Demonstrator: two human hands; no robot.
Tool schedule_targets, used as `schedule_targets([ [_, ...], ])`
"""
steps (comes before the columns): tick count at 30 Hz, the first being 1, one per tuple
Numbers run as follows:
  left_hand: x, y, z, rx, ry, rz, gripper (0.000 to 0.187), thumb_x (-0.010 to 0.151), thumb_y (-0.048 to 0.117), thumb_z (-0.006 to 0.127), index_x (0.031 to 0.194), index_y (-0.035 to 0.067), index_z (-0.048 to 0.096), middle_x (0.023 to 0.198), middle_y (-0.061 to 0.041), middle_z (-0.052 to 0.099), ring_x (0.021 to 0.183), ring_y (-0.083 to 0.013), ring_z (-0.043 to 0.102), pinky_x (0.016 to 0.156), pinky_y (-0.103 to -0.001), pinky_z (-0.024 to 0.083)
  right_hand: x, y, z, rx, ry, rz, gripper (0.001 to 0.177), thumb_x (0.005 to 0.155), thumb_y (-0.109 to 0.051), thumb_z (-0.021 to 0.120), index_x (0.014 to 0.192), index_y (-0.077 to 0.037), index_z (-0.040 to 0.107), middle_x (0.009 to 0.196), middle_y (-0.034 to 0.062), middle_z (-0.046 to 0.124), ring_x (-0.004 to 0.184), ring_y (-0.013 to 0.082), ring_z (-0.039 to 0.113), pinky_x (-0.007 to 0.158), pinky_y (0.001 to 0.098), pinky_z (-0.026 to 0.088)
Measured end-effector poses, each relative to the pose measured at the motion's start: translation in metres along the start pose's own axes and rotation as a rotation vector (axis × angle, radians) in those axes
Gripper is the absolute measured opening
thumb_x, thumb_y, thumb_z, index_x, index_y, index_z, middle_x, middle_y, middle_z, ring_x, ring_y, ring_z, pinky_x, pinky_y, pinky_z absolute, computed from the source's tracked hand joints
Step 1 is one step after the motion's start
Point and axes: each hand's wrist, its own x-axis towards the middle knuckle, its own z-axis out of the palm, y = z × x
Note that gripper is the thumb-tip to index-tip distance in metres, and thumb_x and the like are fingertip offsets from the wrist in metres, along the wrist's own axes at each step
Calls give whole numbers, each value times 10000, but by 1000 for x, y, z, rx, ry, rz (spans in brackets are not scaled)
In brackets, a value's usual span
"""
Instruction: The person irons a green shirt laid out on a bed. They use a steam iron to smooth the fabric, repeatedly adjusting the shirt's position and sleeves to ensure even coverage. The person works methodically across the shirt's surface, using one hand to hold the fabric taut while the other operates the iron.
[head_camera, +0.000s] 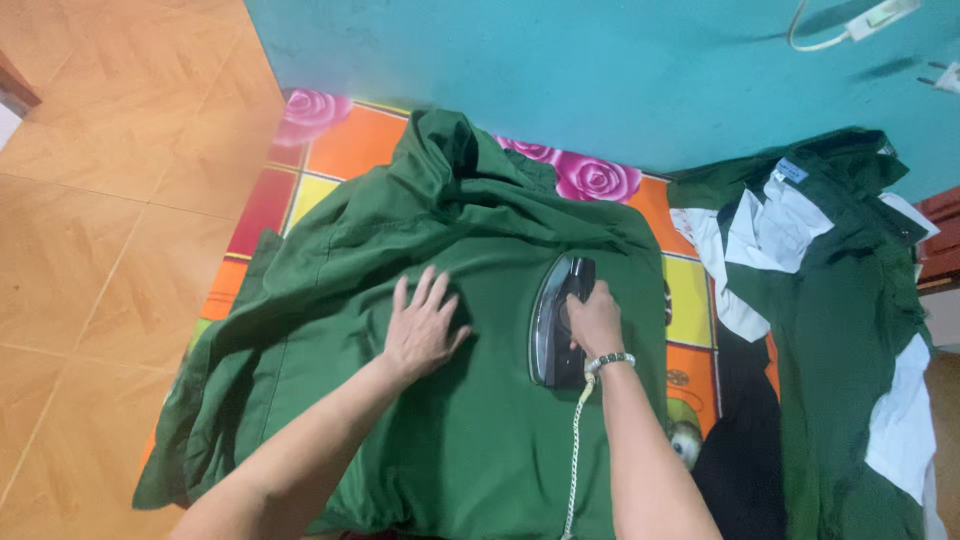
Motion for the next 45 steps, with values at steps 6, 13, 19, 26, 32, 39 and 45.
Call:
schedule_targets([
  [6, 126, -18, 7, -77, 401, 67, 649, 836, 377, 716, 1430, 164, 564, 1574, -149, 406, 1471, -335, 281, 1116, -634, 213, -48, -2, 0, -101, -118, 109, 398, 940, -227, 619, 1133, 83, 463, 764, 231, 710, 442, 300, 687, 396, 421, 567],
  [13, 199, -33, 16, -139, 436, 13, 150, 832, 240, 768, 961, 163, 776, 1216, -61, 555, 1261, -264, 466, 1070, -575, 287, -94, -19, 4, -113, -172, 242, 306, 948, -233, 590, 1115, 18, 540, 659, 186, 700, 421, 264, 660, 390, 382, 549],
  [19, 204, -34, 18, -287, 557, -18, 125, 796, 181, 771, 910, 130, 762, 1096, -45, 568, 1181, -260, 506, 1025, -555, 296, -22, -39, 20, -131, -113, 141, 380, 952, -210, 624, 1160, 84, 503, 668, 181, 695, 437, 252, 669, 379, 374, 542],
  [26, 186, -31, 6, -307, 667, -45, 340, 763, 4, 669, 1067, 148, 725, 1195, -72, 590, 1250, -266, 511, 1070, -555, 292, -6, -56, 24, -74, -114, 102, 365, 948, -206, 623, 1121, 89, 496, 709, 214, 688, 444, 283, 662, 388, 399, 533],
  [32, 110, -47, 8, -224, 556, 249, 530, 775, 31, 622, 1305, 27, 602, 1462, -209, 509, 1439, -384, 392, 1151, -579, 305, -87, -52, 29, -111, -190, 137, 358, 961, -240, 609, 1088, 79, 509, 672, 191, 695, 418, 270, 670, 376, 390, 537],
  [39, 40, -91, 40, -215, 170, 280, 762, 971, 570, 484, 1525, 57, 383, 1609, -159, 282, 1465, -306, 262, 1185, -511, 183, -76, -59, 45, -144, -152, 114, 359, 949, -226, 622, 1127, 66, 511, 688, 232, 697, 425, 285, 669, 395, 405, 542],
  [45, 36, -108, 21, -86, 75, 79, 810, 970, 667, 419, 1574, 131, 358, 1658, -81, 275, 1515, -284, 248, 1235, -486, 163, 4, -84, 72, -113, -110, -31, 355, 940, -194, 657, 1089, 92, 510, 740, 221, 693, 459, 275, 674, 404, 397, 547],
])
